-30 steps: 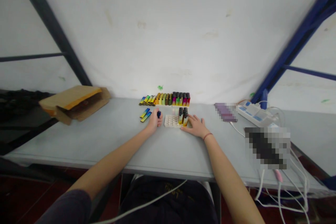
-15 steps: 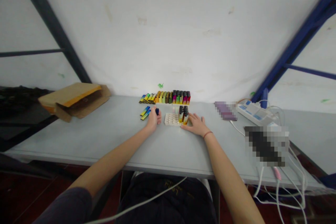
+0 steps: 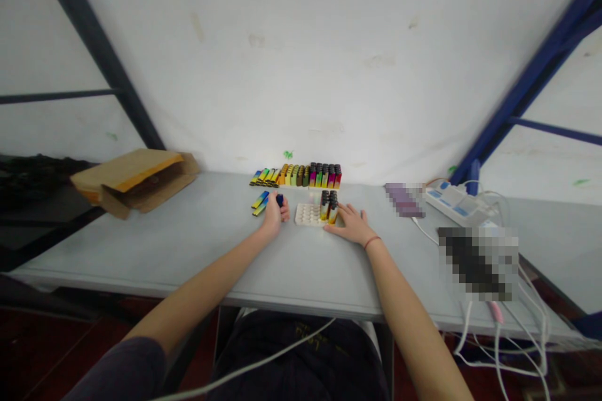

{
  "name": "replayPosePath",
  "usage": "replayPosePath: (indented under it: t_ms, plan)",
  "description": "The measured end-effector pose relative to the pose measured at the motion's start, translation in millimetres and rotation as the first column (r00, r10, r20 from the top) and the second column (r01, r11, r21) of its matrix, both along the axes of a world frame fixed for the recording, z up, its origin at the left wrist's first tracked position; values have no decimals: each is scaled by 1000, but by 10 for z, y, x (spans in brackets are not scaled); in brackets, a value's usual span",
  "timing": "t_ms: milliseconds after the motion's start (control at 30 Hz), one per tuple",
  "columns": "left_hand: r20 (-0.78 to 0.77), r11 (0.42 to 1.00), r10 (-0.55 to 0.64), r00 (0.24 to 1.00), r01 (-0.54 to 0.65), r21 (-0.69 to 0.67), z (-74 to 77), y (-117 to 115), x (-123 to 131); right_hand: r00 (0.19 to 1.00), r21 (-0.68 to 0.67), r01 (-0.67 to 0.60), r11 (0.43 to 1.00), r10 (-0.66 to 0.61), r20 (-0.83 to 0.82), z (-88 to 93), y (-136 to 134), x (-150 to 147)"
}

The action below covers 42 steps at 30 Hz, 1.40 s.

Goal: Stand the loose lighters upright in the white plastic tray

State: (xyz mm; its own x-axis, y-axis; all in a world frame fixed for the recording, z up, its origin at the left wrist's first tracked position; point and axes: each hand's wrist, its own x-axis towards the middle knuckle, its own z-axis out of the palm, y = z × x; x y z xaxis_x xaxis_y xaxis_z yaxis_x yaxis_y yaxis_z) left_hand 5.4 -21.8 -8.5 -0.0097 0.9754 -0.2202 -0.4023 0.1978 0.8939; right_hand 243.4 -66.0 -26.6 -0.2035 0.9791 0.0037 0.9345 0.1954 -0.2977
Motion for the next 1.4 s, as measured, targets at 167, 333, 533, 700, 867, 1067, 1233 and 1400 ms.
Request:
replayPosePath:
  t_ms: [167, 333, 533, 700, 867, 1067, 1233, 1400]
  plan:
    - [-124, 978, -3, 992, 29, 207, -43, -45, 14, 1000, -6, -4, 1000, 4, 0, 5, -3, -1]
    - [-480, 735, 169, 861, 214, 643, -71, -232, 108, 1000, 0, 2, 1000, -2, -10, 13, -16, -13]
    - [-616, 602, 90, 783, 450, 660, -167, -325, 282, 1000, 11, 7, 1000, -7, 8, 27, -25, -26]
    - [-662, 614, 49, 748, 500, 611, -224, -275, 289, 1000, 1, 6, 1000, -6, -1, 48, -34, -37]
    - [-688, 620, 72, 722, 508, 598, -210, -265, 309, 1000, 11, -8, 1000, 8, -19, 65, -47, -42]
    - [-686, 622, 106, 720, 490, 611, -229, -197, 309, 1000, 9, -2, 1000, 2, -9, 53, -44, -34]
    - [-743, 539, 144, 654, 577, 613, -244, -188, 303, 1000, 6, 8, 1000, -8, 4, 28, -29, -26]
    - [-835, 525, 331, 440, 649, 550, -74, -239, 228, 1000, -12, 16, 1000, -16, 2, 36, -31, -31]
